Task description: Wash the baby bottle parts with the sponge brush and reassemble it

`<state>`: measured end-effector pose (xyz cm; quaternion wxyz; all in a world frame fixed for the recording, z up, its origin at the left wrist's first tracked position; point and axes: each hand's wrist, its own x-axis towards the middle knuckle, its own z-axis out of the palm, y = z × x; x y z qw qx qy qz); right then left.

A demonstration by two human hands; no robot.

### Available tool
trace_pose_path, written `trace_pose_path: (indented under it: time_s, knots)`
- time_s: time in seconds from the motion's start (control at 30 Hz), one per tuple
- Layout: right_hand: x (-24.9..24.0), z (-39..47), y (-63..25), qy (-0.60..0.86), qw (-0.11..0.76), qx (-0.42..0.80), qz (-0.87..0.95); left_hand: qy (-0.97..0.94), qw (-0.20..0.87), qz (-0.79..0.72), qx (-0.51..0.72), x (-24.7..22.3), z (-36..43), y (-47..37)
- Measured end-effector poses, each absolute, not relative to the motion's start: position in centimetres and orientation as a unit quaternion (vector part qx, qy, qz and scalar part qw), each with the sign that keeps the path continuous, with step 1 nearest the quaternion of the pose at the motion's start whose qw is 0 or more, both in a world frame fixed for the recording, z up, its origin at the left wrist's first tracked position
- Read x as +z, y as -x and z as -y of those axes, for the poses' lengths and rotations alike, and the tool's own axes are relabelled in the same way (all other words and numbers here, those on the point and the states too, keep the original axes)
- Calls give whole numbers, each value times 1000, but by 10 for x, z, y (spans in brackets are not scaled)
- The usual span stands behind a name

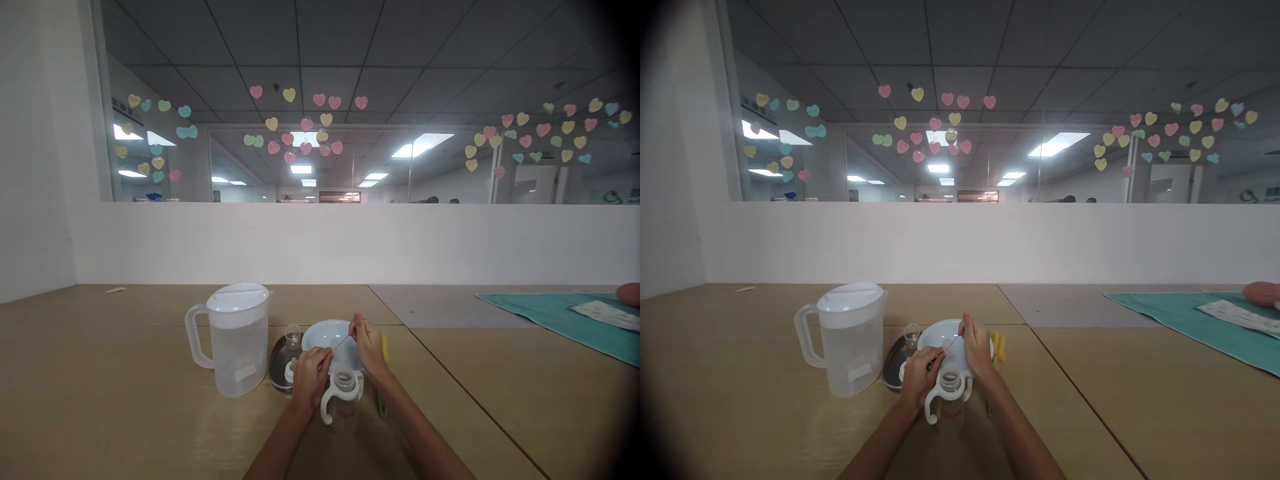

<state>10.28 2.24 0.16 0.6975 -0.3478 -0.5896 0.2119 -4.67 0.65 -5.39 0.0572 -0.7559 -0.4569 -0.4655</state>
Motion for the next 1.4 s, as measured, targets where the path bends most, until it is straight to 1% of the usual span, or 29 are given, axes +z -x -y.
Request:
trace_pose_path:
  time_s: [0.07, 0.17, 0.27, 0.37, 0.5, 0.87, 1.1, 1.3, 1.4]
  knots:
    - [-4, -25, -100, 350, 679, 204, 613, 751, 37, 459, -473, -53, -5, 46]
    - [-12, -30, -97, 336, 638, 225, 655, 755, 16, 448, -479, -51, -4, 45]
    - [-16, -33, -95, 311, 599, 253, 693, 752, 8, 442, -489, -50, -4, 45]
    - [-15, -34, -96, 297, 581, 264, 710, 731, 6, 440, -522, -48, -5, 48]
    - [-11, -30, -97, 288, 573, 271, 718, 718, 12, 428, -549, -45, -5, 52]
    - [-8, -27, -95, 288, 554, 258, 737, 752, 6, 410, -516, -43, -2, 50]
    - [-8, -24, -95, 265, 541, 251, 757, 744, -16, 420, -519, -40, 0, 50]
    - [-6, -24, -97, 259, 569, 322, 711, 742, -31, 431, -513, -44, -3, 52]
    - [-6, -25, -97, 260, 569, 323, 710, 750, -33, 428, -503, -45, -5, 52]
